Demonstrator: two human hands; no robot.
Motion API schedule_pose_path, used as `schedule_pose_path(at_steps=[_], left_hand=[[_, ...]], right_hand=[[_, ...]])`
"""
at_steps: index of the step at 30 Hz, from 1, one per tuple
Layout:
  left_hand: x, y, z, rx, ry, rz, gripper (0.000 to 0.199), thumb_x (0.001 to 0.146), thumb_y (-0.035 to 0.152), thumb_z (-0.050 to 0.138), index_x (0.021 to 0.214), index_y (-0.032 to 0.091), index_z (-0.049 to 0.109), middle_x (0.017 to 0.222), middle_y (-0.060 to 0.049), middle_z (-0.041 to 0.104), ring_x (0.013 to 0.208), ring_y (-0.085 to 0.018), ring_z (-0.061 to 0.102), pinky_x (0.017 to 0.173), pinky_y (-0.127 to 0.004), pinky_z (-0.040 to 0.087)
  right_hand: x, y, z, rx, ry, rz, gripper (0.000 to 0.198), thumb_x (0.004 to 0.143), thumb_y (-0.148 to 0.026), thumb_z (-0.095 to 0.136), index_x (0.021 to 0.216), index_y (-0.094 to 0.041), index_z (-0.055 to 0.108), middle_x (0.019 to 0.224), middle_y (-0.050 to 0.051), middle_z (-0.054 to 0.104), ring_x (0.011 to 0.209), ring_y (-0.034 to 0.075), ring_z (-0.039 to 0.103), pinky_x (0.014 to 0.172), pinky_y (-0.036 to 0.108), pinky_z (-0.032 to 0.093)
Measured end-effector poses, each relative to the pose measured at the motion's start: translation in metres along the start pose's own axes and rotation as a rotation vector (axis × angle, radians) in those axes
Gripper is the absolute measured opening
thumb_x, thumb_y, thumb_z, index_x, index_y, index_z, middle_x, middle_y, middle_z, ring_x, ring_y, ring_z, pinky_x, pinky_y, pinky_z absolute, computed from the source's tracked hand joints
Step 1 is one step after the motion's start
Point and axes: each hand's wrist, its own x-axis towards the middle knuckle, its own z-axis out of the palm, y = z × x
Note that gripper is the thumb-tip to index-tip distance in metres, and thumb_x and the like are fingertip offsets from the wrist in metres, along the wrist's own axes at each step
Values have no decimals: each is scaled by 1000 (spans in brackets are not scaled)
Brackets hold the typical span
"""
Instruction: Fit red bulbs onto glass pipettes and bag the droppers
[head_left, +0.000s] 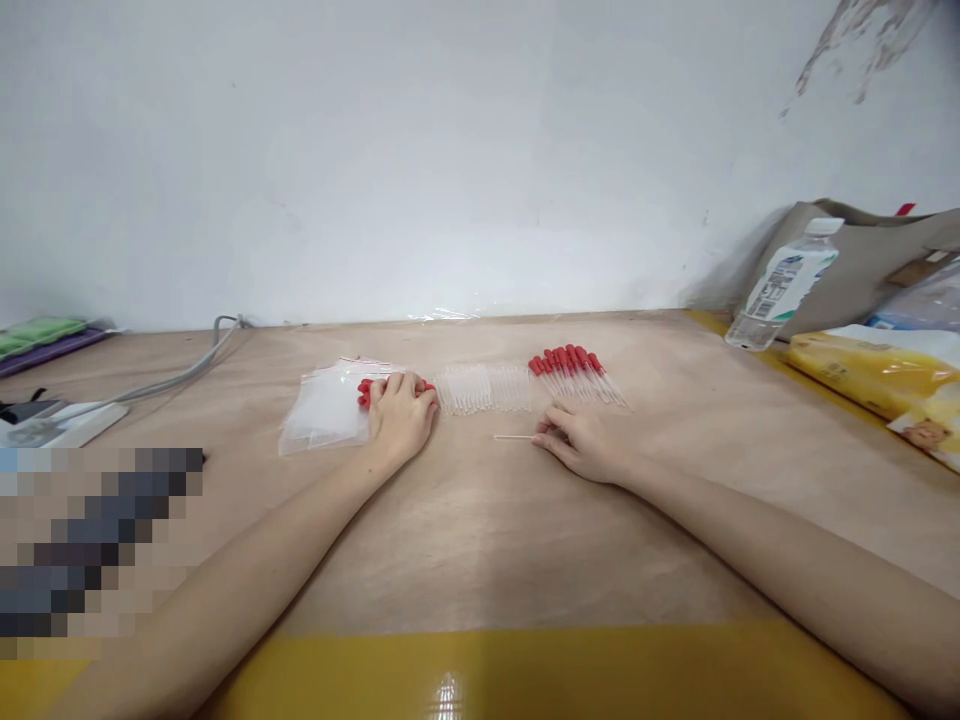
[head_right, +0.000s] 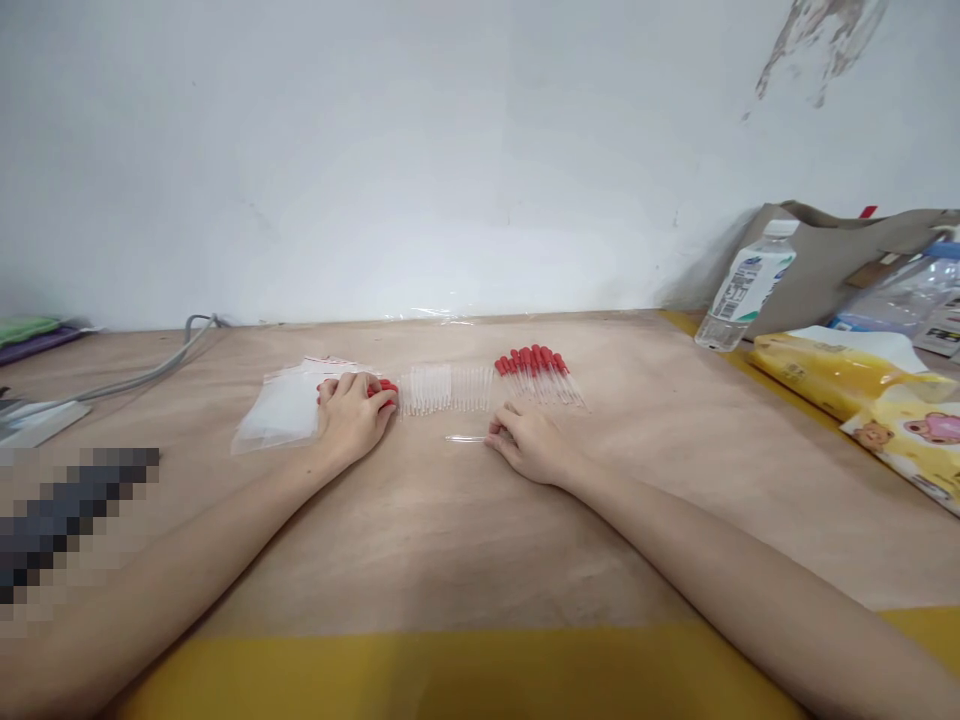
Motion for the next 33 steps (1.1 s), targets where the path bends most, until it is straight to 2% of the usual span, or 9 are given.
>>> schedule_pose_path(at_steps=[3, 7, 10, 13, 16, 20, 25, 31, 33], left_hand=[[3, 1, 2, 9, -20, 16, 18, 81, 22, 50, 73, 20, 66, 87, -10, 54, 89, -27, 43, 76, -42, 29], [-1, 11, -7, -84, 26, 46, 18, 84, 20, 45, 85, 18, 63, 89, -10, 55, 89, -25, 44, 74, -39, 33], [-10, 25, -19, -377, 30, 30, 20, 88, 21, 39, 91, 16, 58, 86, -8, 55, 86, -21, 47, 75, -34, 38], [-18, 38, -26, -722, -87, -21, 17, 89, 24, 37, 94, 17, 52, 86, -4, 57, 79, -16, 53, 71, -29, 42], [-22, 43, -23, -995, -207, -120, 16, 88, 28, 39, 94, 17, 50, 79, -2, 58, 70, -14, 56, 66, -28, 45], [-21, 43, -13, -1274, -211, -269, 19, 85, 36, 46, 82, 17, 46, 69, 1, 54, 61, -11, 56, 59, -26, 47], [-23, 44, -10, -1261, -261, -245, 25, 79, 37, 56, 76, 18, 40, 60, 4, 50, 53, -9, 53, 52, -23, 45], [-22, 47, -13, -1333, -307, -200, 28, 80, 33, 56, 101, 17, 46, 76, 0, 56, 58, -9, 54, 56, -24, 47], [-21, 48, -13, -1304, -337, -178, 26, 81, 34, 54, 99, 15, 52, 73, -1, 57, 58, -10, 53, 58, -25, 48]], right_hand=[[2, -4, 4, 106, 32, 77, 18, 79, -34, 55, 85, -18, 56, 83, 4, 56, 75, 15, 51, 65, 27, 38], [7, -8, 13, 183, -9, 132, 22, 76, -39, 58, 85, -18, 57, 79, 3, 57, 70, 13, 50, 62, 25, 37], [9, -8, 15, 196, -61, 149, 17, 78, -34, 55, 76, -18, 58, 73, 2, 57, 66, 12, 49, 59, 24, 35], [9, -9, 14, 170, -66, 138, 13, 79, -28, 53, 73, -17, 57, 69, 1, 57, 63, 12, 48, 59, 24, 35], [7, -9, 13, 132, -20, 116, 13, 82, -27, 50, 74, -17, 55, 69, 2, 57, 65, 13, 49, 61, 26, 35], [3, -6, 16, 233, 61, 149, 15, 86, -27, 41, 77, -18, 50, 70, 2, 56, 65, 14, 50, 60, 26, 38], [2, -6, 19, 387, 130, 114, 17, 86, -27, 40, 93, -19, 52, 83, 4, 60, 76, 15, 56, 69, 29, 44], [2, -15, 18, 368, 139, 19, 20, 86, -28, 41, 95, -19, 56, 85, 4, 62, 77, 15, 56, 71, 29, 44], [2, -17, 19, 347, 125, 16, 19, 86, -28, 42, 94, -19, 57, 82, 3, 62, 72, 14, 55, 67, 28, 44]])
